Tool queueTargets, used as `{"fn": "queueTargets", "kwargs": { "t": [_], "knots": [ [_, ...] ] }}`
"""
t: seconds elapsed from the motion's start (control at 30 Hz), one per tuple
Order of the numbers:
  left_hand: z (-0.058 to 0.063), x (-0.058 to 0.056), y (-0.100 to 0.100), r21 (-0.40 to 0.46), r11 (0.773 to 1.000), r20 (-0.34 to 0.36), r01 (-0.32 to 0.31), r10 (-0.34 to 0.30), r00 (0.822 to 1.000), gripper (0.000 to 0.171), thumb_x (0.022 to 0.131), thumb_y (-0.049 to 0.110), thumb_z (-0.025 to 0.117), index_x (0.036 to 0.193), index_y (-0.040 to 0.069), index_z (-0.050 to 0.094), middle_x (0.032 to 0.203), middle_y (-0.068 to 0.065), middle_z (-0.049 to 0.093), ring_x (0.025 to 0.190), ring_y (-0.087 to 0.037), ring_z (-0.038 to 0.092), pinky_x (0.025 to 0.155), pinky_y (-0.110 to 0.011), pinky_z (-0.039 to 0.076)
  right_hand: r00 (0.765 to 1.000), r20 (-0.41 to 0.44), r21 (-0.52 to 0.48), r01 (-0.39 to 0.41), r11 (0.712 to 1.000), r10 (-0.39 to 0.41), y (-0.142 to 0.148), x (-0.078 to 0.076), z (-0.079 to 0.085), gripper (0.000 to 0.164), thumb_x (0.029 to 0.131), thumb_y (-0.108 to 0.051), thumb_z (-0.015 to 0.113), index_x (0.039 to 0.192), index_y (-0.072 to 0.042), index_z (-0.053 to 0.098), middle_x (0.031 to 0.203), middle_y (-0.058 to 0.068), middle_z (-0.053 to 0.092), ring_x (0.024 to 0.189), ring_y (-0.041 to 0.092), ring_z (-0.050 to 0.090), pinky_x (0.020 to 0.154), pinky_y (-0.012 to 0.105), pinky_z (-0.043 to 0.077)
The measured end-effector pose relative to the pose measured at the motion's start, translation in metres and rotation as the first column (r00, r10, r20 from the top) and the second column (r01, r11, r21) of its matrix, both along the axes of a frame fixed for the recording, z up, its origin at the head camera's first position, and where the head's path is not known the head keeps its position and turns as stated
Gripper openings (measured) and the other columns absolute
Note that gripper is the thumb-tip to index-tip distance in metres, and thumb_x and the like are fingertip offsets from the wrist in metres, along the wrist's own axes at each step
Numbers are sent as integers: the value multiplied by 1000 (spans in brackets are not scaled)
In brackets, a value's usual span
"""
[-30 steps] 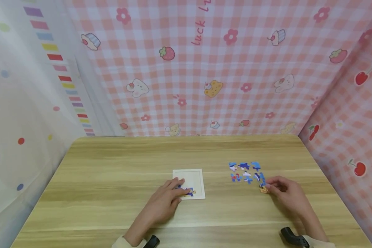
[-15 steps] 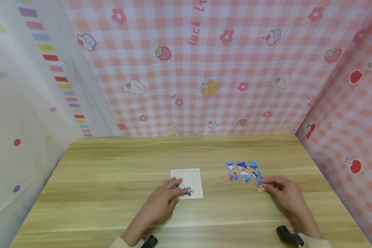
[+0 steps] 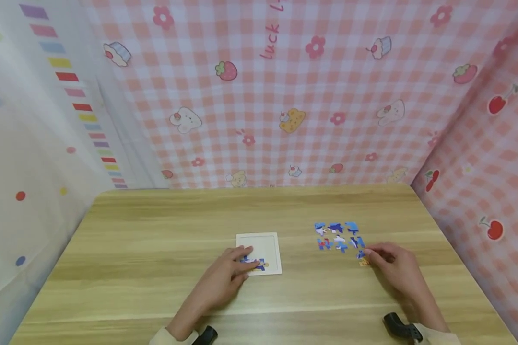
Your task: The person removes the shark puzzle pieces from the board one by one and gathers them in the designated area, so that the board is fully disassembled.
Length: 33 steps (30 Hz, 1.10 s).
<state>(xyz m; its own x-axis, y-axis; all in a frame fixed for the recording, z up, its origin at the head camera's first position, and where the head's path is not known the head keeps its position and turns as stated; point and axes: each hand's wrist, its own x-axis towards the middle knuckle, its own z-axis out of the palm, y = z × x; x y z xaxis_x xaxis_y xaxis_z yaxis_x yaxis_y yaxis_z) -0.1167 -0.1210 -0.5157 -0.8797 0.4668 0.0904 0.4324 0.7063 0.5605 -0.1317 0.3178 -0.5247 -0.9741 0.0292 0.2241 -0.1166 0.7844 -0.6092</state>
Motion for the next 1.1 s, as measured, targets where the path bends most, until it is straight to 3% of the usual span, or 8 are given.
{"fn": "queueTargets", "kwargs": {
  "t": [0.17, 0.33, 0.63, 0.9, 1.1],
  "knots": [
    [-1, -1, 0, 29, 999, 5, -16, 16, 1000, 35, 96, 13, 70, 131, 17, 71, 153, -4, 55, 142, -27, 50, 119, -48, 43, 997, -67, 4, -23, 1000, 23, -17, 1, 9, 11, 95, -22, 75, 99, -13, 78, 77, -2, 68, 66, -1, 55, 57, 19, 47],
    [0, -4, -1, 47, 999, 8, -10, 9, 1000, 40, 95, 15, 72, 134, 13, 68, 151, -3, 57, 141, -26, 51, 117, -47, 44, 991, -65, -17, -117, 993, 115, -44, 2, 13, 3, 94, -16, 75, 95, -15, 77, 72, -7, 60, 64, 3, 50, 55, 20, 43],
    [0, -8, -20, -77, 995, 10, 59, -58, 998, 50, 97, 24, 71, 145, 19, 60, 165, -10, 39, 158, -34, 24, 126, -55, 28, 953, -41, -65, -302, 951, 300, -97, -4, 16, 4, 93, -12, 74, 94, -14, 78, 74, -12, 62, 63, 1, 50, 54, 19, 45],
    [4, -6, -25, -93, 991, 20, 96, -94, 995, 46, 101, 23, 66, 146, 20, 59, 166, -10, 36, 155, -33, 32, 124, -55, 33, 918, 57, -89, -386, 918, 392, -138, -12, 20, 8, 95, -13, 73, 100, -15, 78, 84, -9, 68, 70, 1, 55, 62, 18, 52],
    [4, -4, -23, -98, 993, 18, 58, -57, 998, 45, 99, 22, 68, 143, 22, 62, 164, -9, 40, 154, -33, 35, 123, -54, 34, 886, 89, -140, -442, 886, 456, -173, -15, 18, 12, 93, -11, 74, 105, -12, 75, 88, -6, 69, 75, 3, 58, 66, 19, 53]
  ]
}}
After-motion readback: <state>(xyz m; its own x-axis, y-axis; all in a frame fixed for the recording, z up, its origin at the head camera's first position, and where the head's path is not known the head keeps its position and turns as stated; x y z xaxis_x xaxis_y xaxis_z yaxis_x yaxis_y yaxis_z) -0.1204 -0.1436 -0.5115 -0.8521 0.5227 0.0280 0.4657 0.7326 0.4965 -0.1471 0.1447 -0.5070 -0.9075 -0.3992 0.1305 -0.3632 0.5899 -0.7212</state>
